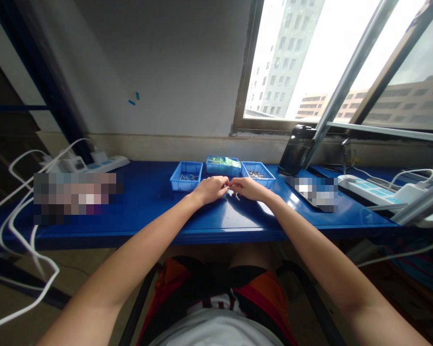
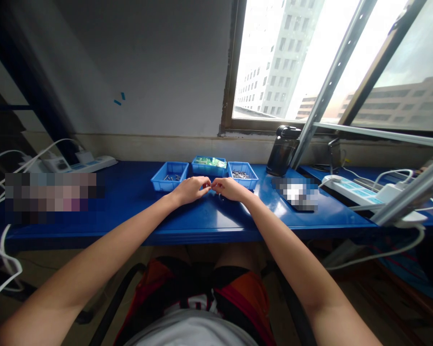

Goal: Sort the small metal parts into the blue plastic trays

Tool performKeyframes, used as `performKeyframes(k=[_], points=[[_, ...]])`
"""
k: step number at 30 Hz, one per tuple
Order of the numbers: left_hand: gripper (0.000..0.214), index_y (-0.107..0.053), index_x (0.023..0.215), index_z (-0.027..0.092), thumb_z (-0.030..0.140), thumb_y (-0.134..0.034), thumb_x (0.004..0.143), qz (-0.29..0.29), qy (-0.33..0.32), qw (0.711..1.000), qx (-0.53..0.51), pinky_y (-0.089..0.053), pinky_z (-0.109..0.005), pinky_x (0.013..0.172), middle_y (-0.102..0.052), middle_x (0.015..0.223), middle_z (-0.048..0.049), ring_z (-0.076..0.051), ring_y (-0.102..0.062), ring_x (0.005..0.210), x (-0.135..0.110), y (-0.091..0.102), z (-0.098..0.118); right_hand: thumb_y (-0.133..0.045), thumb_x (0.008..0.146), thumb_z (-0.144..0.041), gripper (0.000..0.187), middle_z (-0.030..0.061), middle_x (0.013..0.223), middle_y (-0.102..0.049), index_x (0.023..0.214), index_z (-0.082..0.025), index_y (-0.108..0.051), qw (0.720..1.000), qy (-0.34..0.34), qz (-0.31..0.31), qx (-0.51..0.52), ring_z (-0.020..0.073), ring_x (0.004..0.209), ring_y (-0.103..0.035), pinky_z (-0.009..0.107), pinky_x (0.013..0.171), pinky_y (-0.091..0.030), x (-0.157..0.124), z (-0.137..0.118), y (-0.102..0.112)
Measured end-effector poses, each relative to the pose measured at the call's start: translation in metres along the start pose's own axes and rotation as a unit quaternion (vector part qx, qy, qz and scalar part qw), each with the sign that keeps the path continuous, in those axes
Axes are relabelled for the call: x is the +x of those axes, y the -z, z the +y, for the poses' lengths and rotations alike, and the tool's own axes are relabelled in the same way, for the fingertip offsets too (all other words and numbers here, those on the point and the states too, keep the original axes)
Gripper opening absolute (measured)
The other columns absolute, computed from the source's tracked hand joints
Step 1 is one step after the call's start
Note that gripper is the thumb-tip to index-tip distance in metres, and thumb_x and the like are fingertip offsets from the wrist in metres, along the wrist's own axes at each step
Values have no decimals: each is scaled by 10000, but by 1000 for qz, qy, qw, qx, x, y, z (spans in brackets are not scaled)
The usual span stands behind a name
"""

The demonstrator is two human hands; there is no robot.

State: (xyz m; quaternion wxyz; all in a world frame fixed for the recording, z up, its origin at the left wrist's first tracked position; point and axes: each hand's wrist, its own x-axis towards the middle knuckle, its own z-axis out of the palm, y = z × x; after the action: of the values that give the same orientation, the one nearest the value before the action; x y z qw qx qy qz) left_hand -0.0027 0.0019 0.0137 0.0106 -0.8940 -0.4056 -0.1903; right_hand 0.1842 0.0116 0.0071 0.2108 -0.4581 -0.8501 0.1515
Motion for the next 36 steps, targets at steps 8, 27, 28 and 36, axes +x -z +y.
performKeyframes(k=[8,27,28,36], points=[[174,-554,924,207,291,-460,803,23,-14,1000,-2,-444,-237,654,-625,903,-29,-171,-605,787,-1,0,3,-489,792,-333,251,10,656,-592,882,-153,-640,1000,9,4,-19,103,579,-502,209,556,-364,-2,-7,2],[156,-554,855,210,326,-463,803,-23,51,997,46,-451,-279,648,-659,841,-53,-227,-627,779,-1,-2,-2,-503,792,-336,246,6,620,-591,872,-161,-657,999,25,30,-18,107,580,-523,210,593,-385,-1,-7,4],[159,-557,853,211,329,-459,808,-23,49,998,43,-451,-281,649,-659,845,-53,-228,-628,783,0,-3,-2,-502,793,-336,246,5,621,-590,871,-162,-657,999,27,30,-18,107,583,-523,211,595,-385,-1,-7,4],[197,-579,908,226,351,-442,841,-23,42,998,32,-452,-269,674,-664,898,-46,-216,-627,822,0,-3,-3,-494,804,-355,261,2,620,-576,882,-166,-656,999,28,32,-27,103,575,-500,207,579,-372,0,-3,3]])
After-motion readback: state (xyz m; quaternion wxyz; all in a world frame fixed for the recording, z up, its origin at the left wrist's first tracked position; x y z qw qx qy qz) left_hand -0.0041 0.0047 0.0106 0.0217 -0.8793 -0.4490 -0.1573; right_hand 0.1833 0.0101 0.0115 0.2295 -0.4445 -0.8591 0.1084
